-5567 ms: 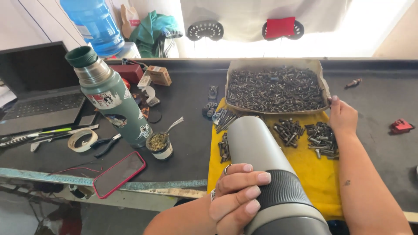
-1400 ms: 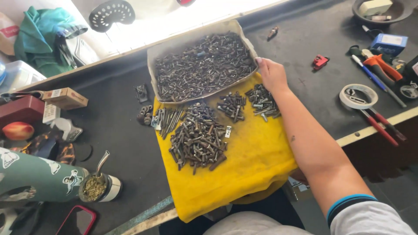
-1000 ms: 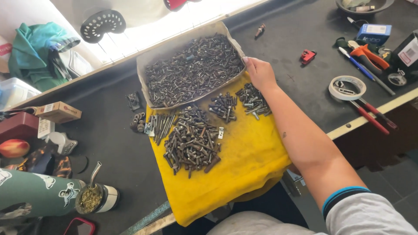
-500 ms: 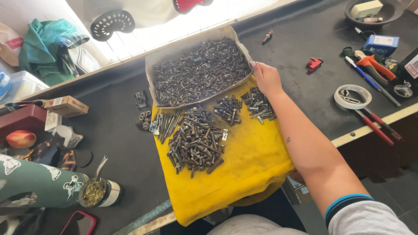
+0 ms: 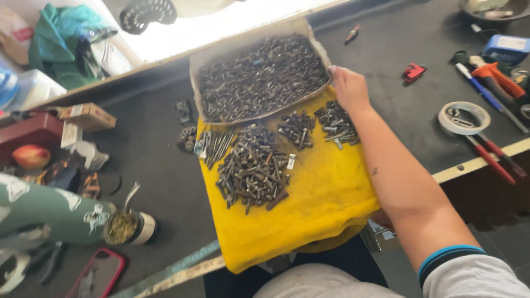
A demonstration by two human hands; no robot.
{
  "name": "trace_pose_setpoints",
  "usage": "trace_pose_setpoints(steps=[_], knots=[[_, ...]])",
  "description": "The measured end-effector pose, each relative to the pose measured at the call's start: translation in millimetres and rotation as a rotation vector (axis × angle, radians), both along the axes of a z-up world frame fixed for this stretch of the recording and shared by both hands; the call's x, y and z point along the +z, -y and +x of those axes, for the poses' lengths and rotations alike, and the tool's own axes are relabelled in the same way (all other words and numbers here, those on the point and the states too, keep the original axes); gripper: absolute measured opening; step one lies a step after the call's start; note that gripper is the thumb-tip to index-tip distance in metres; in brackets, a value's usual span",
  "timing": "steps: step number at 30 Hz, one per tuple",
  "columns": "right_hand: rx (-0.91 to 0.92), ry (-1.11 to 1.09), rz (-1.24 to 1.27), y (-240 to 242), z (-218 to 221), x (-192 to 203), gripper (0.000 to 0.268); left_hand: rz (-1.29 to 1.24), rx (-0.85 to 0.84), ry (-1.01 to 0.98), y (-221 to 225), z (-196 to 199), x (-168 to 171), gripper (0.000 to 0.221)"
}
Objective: Sorting through various bolts and screws on a workbench and using a compressed air hose to clean the hardware and the surface.
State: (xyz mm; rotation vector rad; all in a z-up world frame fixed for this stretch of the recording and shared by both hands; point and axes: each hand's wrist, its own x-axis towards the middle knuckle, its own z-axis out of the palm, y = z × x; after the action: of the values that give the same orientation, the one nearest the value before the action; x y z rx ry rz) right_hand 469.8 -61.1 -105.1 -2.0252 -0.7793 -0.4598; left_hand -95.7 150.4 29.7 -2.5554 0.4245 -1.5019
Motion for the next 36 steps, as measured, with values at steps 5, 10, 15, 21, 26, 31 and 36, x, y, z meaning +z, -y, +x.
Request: trace_pose_setpoints(steps=[5,10,15,21,26,31,36], knots=[[0.008,0.114,-0.124,2.0,21.8,-13.0,0.052,0.096,0.101,-0.006,45.6,20.5,-13.0,0.016],[0.063,0.041,-0.155,6.3,-6.5,13.8,0.068,-0.124,0.045,-0.087,38.3,115.0,-28.0,0.03],[0.018,0.129,-0.081,6.1,5.2,-1.1,0.049,-0.488,-0.011,-0.094,0.3,186.5,-65.7,0.04],[-0.13,0.161,-0.114,0.1,27.1,-12.9,0.039,-0.499,-0.005,-0.148,-34.9,196.2,-86.3,0.037],[-0.07,0.012,-0.05,-2.7,-2.9,5.3,0.04,-0.7,0.04,-0.186,-55.6,179.1,-98.0,0.04],[-0.074,0.006,-0.048,1.3,1.7,-6.4,0.044,-0.744,0.019,-0.247,-53.8,177.8,-107.1,0.044],[-0.075,0.034,-0.085,1.0,-0.5,-5.3,0.045,-0.711,0.038,-0.3,-50.1,177.2,-110.1,0.043]])
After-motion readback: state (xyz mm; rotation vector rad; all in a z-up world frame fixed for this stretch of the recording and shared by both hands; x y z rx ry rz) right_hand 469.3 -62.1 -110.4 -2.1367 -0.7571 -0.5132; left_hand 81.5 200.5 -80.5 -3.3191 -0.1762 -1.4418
